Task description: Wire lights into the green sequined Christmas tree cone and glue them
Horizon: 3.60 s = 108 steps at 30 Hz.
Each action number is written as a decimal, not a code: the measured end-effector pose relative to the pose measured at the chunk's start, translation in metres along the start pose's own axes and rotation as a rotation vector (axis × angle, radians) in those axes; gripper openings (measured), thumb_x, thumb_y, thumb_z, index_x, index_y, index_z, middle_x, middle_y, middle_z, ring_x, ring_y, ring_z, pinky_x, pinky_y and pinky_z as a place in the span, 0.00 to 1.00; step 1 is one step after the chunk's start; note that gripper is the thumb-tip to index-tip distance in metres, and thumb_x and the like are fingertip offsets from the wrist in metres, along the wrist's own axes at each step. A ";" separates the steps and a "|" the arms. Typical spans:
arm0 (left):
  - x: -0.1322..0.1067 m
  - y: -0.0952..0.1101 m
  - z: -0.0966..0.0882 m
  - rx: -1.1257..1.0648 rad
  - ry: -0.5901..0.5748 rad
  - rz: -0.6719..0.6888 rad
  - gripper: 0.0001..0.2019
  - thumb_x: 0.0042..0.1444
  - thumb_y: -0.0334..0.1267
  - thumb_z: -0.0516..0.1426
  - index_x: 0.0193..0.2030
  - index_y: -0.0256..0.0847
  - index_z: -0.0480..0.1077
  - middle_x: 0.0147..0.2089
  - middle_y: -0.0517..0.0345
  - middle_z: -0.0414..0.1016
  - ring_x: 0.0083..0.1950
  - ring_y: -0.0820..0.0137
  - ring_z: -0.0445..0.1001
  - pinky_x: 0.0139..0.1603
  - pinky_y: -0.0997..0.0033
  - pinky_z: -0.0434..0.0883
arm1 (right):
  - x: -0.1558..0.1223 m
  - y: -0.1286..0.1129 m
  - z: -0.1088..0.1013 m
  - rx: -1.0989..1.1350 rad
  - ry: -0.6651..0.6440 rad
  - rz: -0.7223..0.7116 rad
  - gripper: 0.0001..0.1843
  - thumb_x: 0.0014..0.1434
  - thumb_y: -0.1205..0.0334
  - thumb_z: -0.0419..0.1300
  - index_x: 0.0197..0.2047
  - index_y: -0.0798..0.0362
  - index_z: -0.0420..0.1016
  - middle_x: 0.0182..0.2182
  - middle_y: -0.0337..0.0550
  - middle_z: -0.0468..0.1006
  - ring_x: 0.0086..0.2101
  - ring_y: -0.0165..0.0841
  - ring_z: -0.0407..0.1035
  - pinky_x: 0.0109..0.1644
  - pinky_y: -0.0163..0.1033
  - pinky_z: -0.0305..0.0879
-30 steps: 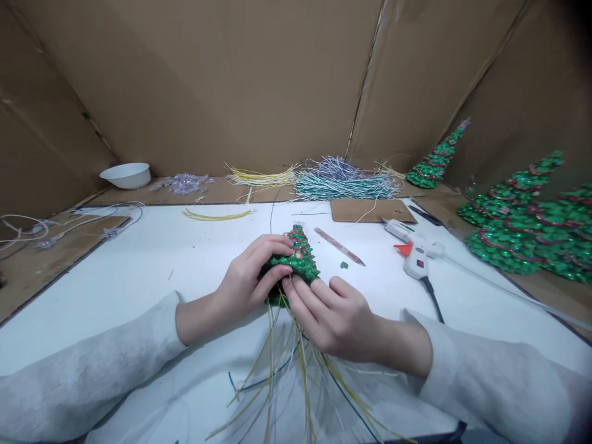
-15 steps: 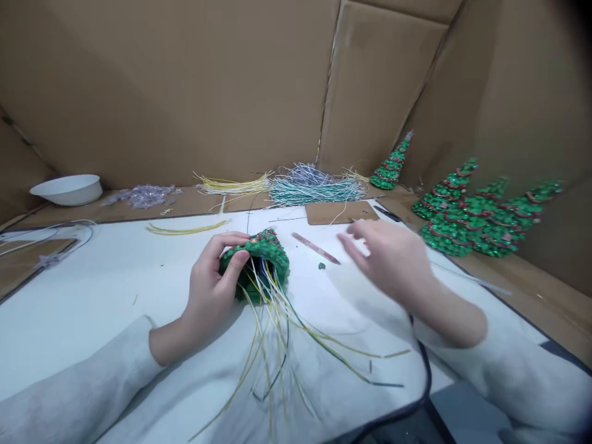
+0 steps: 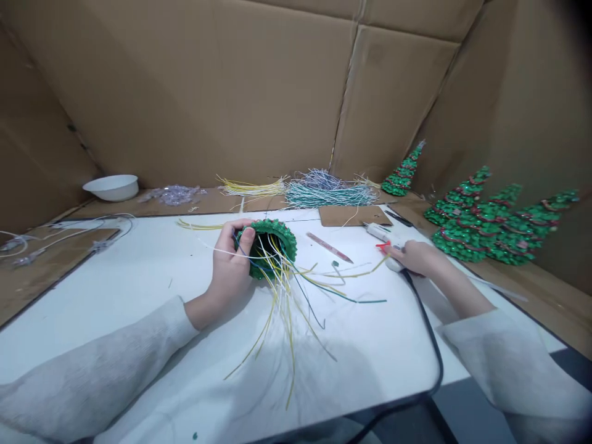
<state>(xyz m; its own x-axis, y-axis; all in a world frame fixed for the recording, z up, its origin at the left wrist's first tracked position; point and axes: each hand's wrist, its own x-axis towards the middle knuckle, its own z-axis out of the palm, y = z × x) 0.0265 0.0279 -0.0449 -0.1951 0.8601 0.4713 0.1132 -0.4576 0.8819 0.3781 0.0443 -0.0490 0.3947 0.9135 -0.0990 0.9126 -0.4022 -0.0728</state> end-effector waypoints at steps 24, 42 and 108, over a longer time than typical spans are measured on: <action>0.003 -0.008 -0.001 0.044 -0.058 -0.004 0.12 0.56 0.46 0.57 0.41 0.40 0.68 0.42 0.54 0.71 0.46 0.66 0.70 0.50 0.64 0.64 | -0.102 -0.134 -0.043 1.466 0.030 -1.041 0.08 0.61 0.59 0.55 0.37 0.55 0.71 0.37 0.47 0.80 0.40 0.37 0.75 0.47 0.46 0.70; 0.004 -0.009 0.001 0.107 -0.068 -0.015 0.13 0.57 0.47 0.55 0.42 0.40 0.68 0.40 0.53 0.71 0.43 0.66 0.70 0.46 0.65 0.67 | -0.131 -0.156 0.036 1.528 -0.058 -0.998 0.14 0.62 0.56 0.54 0.45 0.49 0.53 0.36 0.39 0.72 0.30 0.31 0.77 0.36 0.39 0.75; 0.019 0.034 0.002 -0.142 -0.007 -0.349 0.08 0.57 0.40 0.56 0.38 0.39 0.72 0.39 0.54 0.75 0.35 0.70 0.73 0.34 0.71 0.71 | -0.117 -0.143 0.022 0.534 0.613 -1.153 0.10 0.60 0.65 0.48 0.35 0.62 0.66 0.31 0.52 0.67 0.29 0.33 0.59 0.25 0.35 0.59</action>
<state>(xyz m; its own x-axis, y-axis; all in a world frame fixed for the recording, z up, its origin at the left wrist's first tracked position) 0.0284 0.0288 -0.0064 -0.1913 0.9711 0.1427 -0.0955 -0.1631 0.9820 0.1986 -0.0065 -0.0488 -0.4266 0.5668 0.7048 0.6553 0.7308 -0.1910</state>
